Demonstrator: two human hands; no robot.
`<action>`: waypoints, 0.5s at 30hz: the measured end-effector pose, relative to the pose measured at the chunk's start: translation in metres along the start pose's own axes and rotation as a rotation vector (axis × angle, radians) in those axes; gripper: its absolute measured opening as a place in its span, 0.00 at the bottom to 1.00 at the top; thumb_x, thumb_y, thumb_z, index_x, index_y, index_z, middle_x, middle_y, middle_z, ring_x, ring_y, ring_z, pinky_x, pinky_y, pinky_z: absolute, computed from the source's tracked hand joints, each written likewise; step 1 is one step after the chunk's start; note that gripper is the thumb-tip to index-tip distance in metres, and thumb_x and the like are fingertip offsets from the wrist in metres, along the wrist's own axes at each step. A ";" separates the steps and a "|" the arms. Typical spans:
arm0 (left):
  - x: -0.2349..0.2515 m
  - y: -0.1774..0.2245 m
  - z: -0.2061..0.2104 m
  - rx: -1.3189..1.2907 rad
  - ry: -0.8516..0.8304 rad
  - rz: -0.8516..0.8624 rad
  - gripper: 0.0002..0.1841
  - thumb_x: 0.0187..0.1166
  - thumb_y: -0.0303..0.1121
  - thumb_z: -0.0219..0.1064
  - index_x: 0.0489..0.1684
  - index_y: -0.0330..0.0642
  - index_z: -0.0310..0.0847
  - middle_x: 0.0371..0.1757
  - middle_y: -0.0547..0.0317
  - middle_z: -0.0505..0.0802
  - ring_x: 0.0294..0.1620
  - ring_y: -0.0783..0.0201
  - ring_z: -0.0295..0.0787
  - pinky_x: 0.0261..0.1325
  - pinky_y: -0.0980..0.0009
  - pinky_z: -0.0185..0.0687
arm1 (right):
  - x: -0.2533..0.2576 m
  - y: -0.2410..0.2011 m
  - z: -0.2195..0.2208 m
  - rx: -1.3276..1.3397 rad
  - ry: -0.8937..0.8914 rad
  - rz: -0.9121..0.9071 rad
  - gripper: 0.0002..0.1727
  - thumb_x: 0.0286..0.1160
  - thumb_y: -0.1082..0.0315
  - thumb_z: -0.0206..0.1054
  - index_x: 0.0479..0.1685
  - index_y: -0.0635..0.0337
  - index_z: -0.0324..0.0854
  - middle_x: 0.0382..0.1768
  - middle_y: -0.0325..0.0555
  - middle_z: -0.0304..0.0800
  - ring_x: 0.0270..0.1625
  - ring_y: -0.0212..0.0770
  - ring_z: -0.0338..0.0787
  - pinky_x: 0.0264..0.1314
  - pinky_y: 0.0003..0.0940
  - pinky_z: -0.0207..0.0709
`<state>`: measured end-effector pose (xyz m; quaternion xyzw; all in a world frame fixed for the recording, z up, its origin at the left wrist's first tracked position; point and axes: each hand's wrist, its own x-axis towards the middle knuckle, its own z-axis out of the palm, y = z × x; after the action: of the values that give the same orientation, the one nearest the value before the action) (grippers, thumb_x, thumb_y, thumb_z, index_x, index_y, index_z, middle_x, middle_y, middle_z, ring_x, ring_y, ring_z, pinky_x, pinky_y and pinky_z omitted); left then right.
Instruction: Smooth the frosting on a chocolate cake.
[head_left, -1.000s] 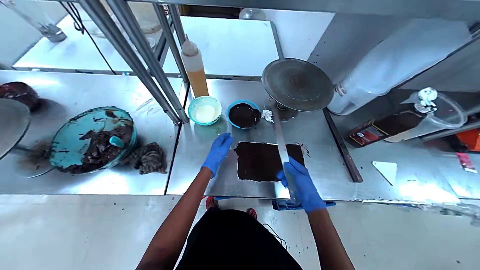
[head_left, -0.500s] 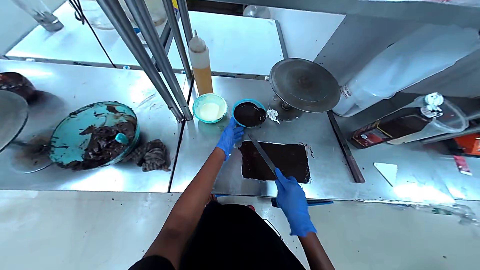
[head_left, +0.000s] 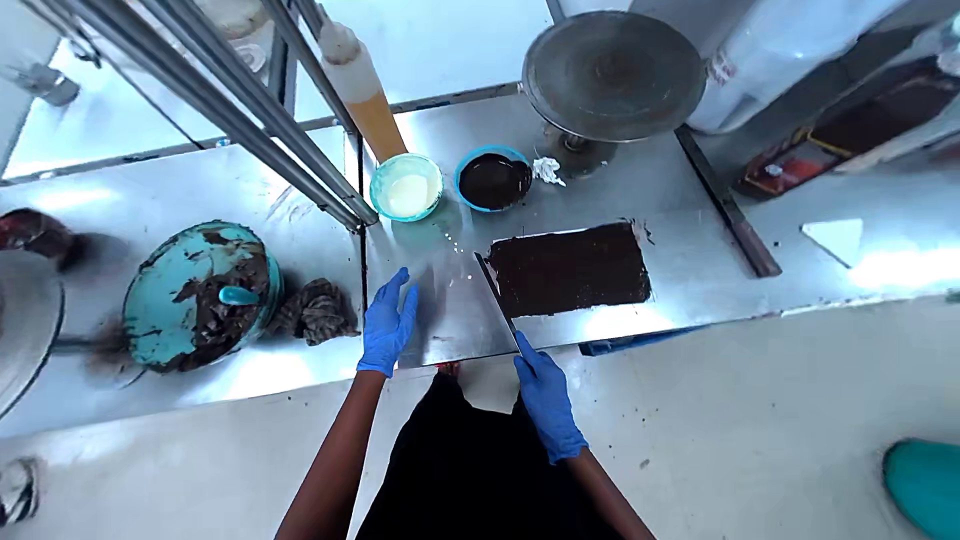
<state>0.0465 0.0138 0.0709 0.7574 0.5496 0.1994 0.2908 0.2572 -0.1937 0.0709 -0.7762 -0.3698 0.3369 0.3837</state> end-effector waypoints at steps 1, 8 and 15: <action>0.003 -0.012 -0.004 0.066 -0.004 0.082 0.27 0.90 0.49 0.54 0.82 0.43 0.73 0.78 0.49 0.83 0.81 0.48 0.78 0.82 0.43 0.70 | 0.001 -0.003 0.014 -0.008 0.042 -0.003 0.21 0.85 0.68 0.60 0.74 0.60 0.84 0.55 0.58 0.94 0.61 0.50 0.92 0.72 0.46 0.80; 0.027 -0.081 0.011 0.186 -0.136 0.363 0.29 0.88 0.47 0.56 0.86 0.44 0.68 0.85 0.45 0.76 0.89 0.45 0.66 0.88 0.46 0.61 | 0.011 -0.037 0.079 -0.256 0.203 0.194 0.25 0.90 0.61 0.58 0.85 0.42 0.75 0.48 0.60 0.90 0.53 0.58 0.89 0.55 0.58 0.83; 0.025 -0.094 0.021 0.135 -0.103 0.383 0.31 0.88 0.51 0.53 0.87 0.46 0.67 0.87 0.51 0.74 0.91 0.48 0.62 0.89 0.47 0.59 | 0.013 -0.060 0.104 -0.394 0.155 0.310 0.27 0.92 0.60 0.52 0.90 0.37 0.66 0.51 0.62 0.87 0.53 0.62 0.89 0.50 0.60 0.84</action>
<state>-0.0001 0.0546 -0.0072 0.8749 0.3923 0.1749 0.2240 0.1614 -0.1206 0.0692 -0.9070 -0.2742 0.2526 0.1961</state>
